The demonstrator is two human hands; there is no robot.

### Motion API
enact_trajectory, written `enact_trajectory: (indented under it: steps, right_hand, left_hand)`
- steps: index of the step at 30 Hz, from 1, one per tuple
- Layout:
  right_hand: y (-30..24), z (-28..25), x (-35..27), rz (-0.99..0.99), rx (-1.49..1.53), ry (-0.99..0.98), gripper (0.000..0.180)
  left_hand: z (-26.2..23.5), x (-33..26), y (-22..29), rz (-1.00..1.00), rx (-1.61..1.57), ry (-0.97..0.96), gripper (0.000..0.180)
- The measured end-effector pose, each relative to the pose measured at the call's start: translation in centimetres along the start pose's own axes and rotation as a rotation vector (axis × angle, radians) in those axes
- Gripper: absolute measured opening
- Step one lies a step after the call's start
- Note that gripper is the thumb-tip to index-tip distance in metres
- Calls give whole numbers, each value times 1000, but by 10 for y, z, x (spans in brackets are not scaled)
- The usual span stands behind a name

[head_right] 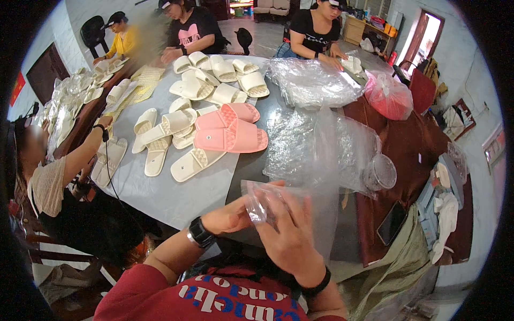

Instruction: Packing slippers into plastic bags at a shared workspace.

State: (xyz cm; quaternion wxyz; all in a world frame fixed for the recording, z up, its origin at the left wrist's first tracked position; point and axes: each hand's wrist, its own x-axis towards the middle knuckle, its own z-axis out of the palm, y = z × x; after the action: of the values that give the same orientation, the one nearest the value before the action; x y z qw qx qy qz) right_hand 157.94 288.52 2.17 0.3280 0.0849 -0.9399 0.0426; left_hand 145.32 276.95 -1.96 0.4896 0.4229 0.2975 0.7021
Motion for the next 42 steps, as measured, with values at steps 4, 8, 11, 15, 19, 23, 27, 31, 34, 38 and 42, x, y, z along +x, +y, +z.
enact_trajectory:
  steps: [4,8,11,15,19,23,27,31,34,38,42]
  right_hand:
    - [1,39,-2,-56,130,-245,13]
    - [-7,39,1,-27,217,-247,20]
    - [5,44,-14,-8,324,-186,22]
    - [0,30,-19,61,515,104,19]
    - [-1,28,-4,114,239,323,18]
    - [27,32,-13,249,30,219,14]
    - [64,12,-19,407,10,290,8]
    - [75,-21,-17,432,-26,484,3]
    - [77,-36,-20,560,-3,546,3]
    - [68,-51,-24,504,-32,689,5]
    - [66,-43,-24,459,-99,454,5]
  left_hand:
    - [-18,-18,-18,-143,-48,469,57]
    - [-50,-36,-20,-33,-433,700,41]
    - [-67,-51,-20,-19,-457,791,42]
    - [-69,-56,-25,-36,-446,853,43]
    - [-69,-61,-28,-62,-427,861,42]
    - [-65,-63,-16,-99,-338,823,43]
    - [-83,-54,41,-312,541,263,52]
    - [-127,-14,92,-278,873,327,54]
    - [-178,31,92,-166,1361,497,42]
    - [-245,51,63,-357,1766,647,30]
    - [-261,79,41,-533,1797,723,19]
